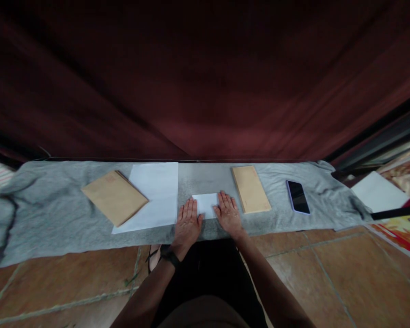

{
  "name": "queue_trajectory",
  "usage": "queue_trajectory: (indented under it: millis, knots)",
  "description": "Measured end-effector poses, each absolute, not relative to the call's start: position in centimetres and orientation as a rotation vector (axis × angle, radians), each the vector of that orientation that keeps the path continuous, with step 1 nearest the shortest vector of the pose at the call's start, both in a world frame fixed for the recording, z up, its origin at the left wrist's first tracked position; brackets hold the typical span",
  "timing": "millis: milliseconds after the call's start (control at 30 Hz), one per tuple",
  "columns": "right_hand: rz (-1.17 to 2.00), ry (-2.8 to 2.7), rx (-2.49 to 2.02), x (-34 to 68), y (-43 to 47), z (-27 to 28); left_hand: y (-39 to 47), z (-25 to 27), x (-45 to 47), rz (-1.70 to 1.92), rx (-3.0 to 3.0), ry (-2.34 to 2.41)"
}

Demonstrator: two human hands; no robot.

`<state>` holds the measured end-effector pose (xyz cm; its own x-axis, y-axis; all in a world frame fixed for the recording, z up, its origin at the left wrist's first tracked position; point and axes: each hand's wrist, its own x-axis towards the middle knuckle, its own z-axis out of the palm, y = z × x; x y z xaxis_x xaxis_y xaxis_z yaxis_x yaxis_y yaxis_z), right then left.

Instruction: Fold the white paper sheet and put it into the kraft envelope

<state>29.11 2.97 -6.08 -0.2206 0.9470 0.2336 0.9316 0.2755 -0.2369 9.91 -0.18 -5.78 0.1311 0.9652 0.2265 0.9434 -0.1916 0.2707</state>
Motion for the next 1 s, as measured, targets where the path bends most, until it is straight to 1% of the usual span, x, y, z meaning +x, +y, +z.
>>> queue_trajectory:
  millis: [100,200,333,433,600,700,767,900,1000]
  knots:
    - [0.059,-2.211,-1.712,29.2,2.8,-6.2,-0.2,-5.5,10.5,0.548,2.284,2.002]
    - [0.03,-2.208,-1.705,29.2,2.8,-6.4,-0.1,-5.2,11.9,0.555,2.323,1.947]
    - [-0.031,-2.223,-1.702,29.2,2.9,-6.7,0.1,-5.0,13.3,0.464,2.366,1.885]
    - [-0.066,-2.235,-1.68,29.3,2.9,-7.0,0.1,-5.1,13.1,0.419,2.329,1.963]
    - [-0.098,-2.213,-1.662,29.5,3.0,-7.6,-0.6,-4.6,11.2,0.469,2.297,2.044]
    - [-0.113,-2.21,-1.652,29.5,3.0,-7.9,-1.0,-3.9,8.5,0.57,2.35,1.969]
    - [-0.116,-2.213,-1.649,29.5,3.0,-8.0,-1.1,-3.4,5.7,0.708,2.346,1.962]
    - [-0.101,-2.212,-1.668,29.4,2.9,-8.0,-1.2,-2.8,-1.0,1.008,2.093,2.185]
    - [-0.068,-2.208,-1.702,29.3,2.9,-7.6,-1.5,-2.6,-3.3,1.091,1.952,2.244]
